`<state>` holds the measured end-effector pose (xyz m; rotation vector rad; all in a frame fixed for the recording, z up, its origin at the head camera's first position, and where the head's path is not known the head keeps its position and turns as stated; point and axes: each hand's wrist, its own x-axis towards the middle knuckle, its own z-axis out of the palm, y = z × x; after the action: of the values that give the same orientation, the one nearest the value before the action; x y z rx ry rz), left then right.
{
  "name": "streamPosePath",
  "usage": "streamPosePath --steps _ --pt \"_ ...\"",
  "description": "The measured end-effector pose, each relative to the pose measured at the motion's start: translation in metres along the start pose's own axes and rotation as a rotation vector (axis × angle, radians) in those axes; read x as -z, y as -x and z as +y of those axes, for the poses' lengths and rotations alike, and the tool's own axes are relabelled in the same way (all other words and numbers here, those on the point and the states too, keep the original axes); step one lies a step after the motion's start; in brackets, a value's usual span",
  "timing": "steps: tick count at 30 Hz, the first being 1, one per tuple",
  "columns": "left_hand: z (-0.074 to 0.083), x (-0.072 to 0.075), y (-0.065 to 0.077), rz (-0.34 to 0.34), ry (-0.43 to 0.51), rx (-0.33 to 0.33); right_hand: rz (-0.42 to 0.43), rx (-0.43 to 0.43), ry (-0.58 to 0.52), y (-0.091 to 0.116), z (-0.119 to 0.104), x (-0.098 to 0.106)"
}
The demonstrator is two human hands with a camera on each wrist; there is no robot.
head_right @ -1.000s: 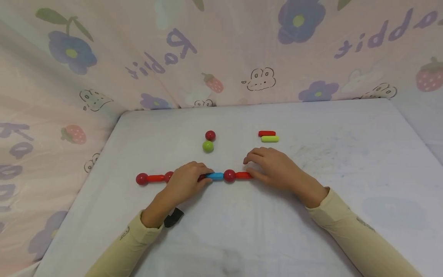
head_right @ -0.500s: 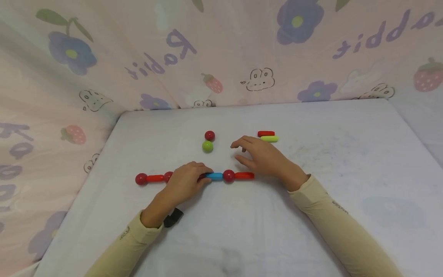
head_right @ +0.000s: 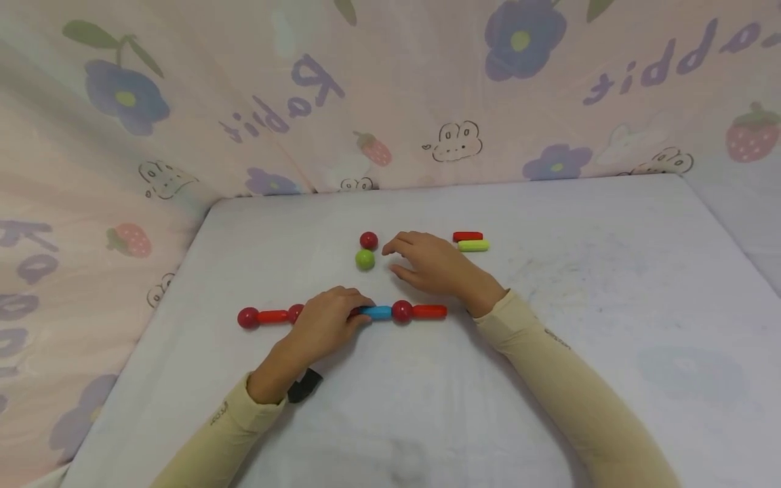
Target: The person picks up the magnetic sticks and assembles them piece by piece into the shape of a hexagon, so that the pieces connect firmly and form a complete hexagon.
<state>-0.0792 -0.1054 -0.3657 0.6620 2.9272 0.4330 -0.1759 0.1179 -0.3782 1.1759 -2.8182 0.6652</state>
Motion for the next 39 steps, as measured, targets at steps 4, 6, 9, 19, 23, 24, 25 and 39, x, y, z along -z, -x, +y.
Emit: streamPosePath --steps 4,6,9,19,23,24,25,39 --pt "-0.001 0.002 0.0 0.008 -0.003 0.002 0.008 0.0 0.012 -0.008 0.0 0.0" --pt "-0.001 0.002 0.0 0.001 -0.001 0.001 0.007 0.014 0.027 -0.01 -0.001 -0.001" --pt "0.0 0.001 0.001 -0.002 0.01 0.0 0.008 0.057 0.05 -0.012 -0.003 -0.002" --pt "0.001 0.0 0.002 0.021 0.017 -0.004 -0.002 0.074 0.061 -0.028 -0.009 -0.008" --pt "0.001 0.0 0.002 0.031 0.013 -0.012 0.004 0.113 0.09 -0.035 -0.011 -0.012" --pt "0.001 -0.001 0.002 0.035 0.013 -0.016 0.008 0.12 0.098 -0.036 -0.012 -0.014" --pt "0.001 -0.001 0.002 0.036 0.014 -0.019 0.008 0.125 0.104 -0.037 -0.013 -0.015" --pt "0.0 -0.001 0.003 0.042 0.013 -0.028 -0.048 0.124 0.097 -0.044 -0.018 -0.018"
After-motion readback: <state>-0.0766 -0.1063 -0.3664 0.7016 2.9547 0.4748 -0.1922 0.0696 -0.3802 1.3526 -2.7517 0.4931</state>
